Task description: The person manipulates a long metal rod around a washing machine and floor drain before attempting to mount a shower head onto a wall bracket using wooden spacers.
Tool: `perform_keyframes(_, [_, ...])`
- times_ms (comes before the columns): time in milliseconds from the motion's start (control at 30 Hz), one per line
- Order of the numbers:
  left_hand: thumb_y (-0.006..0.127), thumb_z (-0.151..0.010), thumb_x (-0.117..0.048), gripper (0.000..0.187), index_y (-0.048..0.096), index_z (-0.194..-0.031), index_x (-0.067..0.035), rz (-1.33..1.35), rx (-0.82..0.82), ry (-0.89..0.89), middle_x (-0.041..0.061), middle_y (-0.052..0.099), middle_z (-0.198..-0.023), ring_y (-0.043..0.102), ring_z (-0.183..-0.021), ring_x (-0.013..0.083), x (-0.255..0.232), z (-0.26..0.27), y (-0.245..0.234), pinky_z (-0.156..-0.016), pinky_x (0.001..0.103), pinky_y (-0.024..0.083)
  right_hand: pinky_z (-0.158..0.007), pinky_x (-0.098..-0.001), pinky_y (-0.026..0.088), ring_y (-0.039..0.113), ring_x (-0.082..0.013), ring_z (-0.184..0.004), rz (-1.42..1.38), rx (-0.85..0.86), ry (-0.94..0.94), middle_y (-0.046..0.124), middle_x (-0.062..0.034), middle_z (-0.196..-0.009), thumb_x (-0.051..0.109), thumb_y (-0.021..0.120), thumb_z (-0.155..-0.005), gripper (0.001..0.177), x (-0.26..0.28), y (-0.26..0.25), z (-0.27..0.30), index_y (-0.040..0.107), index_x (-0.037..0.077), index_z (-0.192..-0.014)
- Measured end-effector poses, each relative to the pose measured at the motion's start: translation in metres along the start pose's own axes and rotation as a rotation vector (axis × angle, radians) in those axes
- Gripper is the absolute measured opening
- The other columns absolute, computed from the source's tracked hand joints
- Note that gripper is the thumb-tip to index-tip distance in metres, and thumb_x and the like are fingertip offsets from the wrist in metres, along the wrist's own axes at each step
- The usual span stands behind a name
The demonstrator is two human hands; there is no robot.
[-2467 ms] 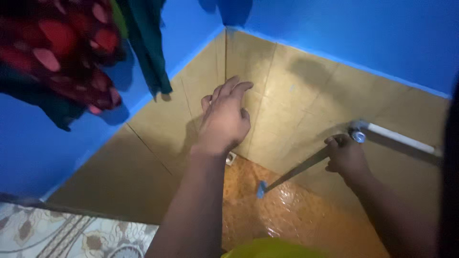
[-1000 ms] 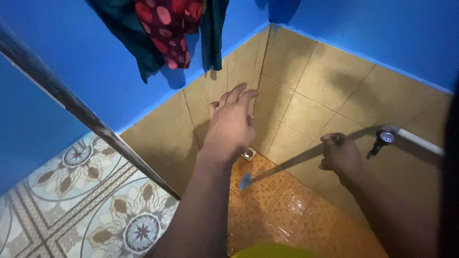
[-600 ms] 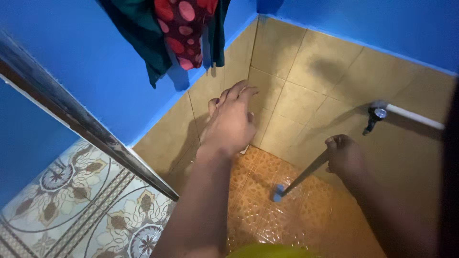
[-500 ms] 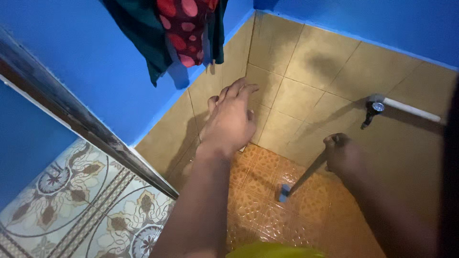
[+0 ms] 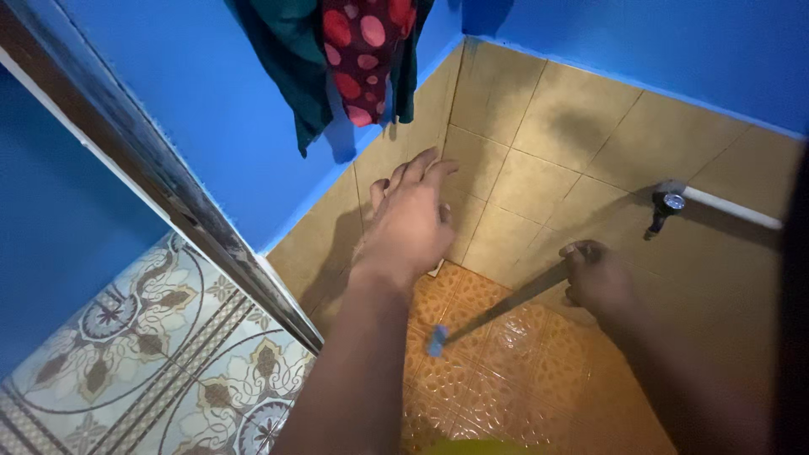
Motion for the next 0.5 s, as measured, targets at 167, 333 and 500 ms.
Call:
perform_keyframes(167, [0.063, -0.078, -0.004, 0.062, 0.056, -0.138, -0.019, -0.020, -0.023, 0.018, 0.005, 0.043, -0.156, 0.038, -0.145, 0.0210, -0.009, -0.003, 0.009, -0.117, 0.047, 0.025, -0.061, -0.0376, 0.060, 0.064, -0.0226, -0.064, -0.070, 0.034, -0.002, 0.063, -0.0165, -0.089, 0.032, 0.054, -0.105, 0.040, 0.002, -0.004, -0.005, 0.060, -0.002, -0.126])
perform_keyframes(333, [0.063, -0.079, -0.004, 0.059, 0.058, -0.137, -0.017, -0.016, -0.059, 0.052, 0.008, 0.048, -0.152, 0.041, -0.143, 0.0241, -0.029, -0.006, 0.025, -0.115, 0.049, 0.028, -0.058, -0.0369, 0.058, 0.062, -0.0225, -0.061, -0.123, 0.036, -0.056, 0.060, -0.0155, -0.082, 0.032, 0.054, -0.106, 0.040, -0.010, -0.023, -0.010, 0.064, -0.003, -0.123])
perform_keyframes(500, [0.061, -0.080, 0.000, 0.060, 0.060, -0.137, -0.019, -0.008, -0.088, 0.122, 0.009, 0.050, -0.151, 0.043, -0.144, 0.0263, -0.063, -0.012, 0.048, -0.115, 0.050, 0.031, -0.060, -0.0374, 0.060, 0.064, -0.0217, -0.062, -0.082, -0.037, 0.035, 0.064, -0.0124, -0.084, 0.029, 0.055, -0.104, 0.035, -0.038, -0.062, -0.014, 0.064, 0.000, -0.121])
Point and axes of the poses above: each hand's wrist, its own z-axis away from the middle knuckle, its own y-axis out of the palm, x = y × z, the point moved 10 cm from there along -z, towards the middle knuckle
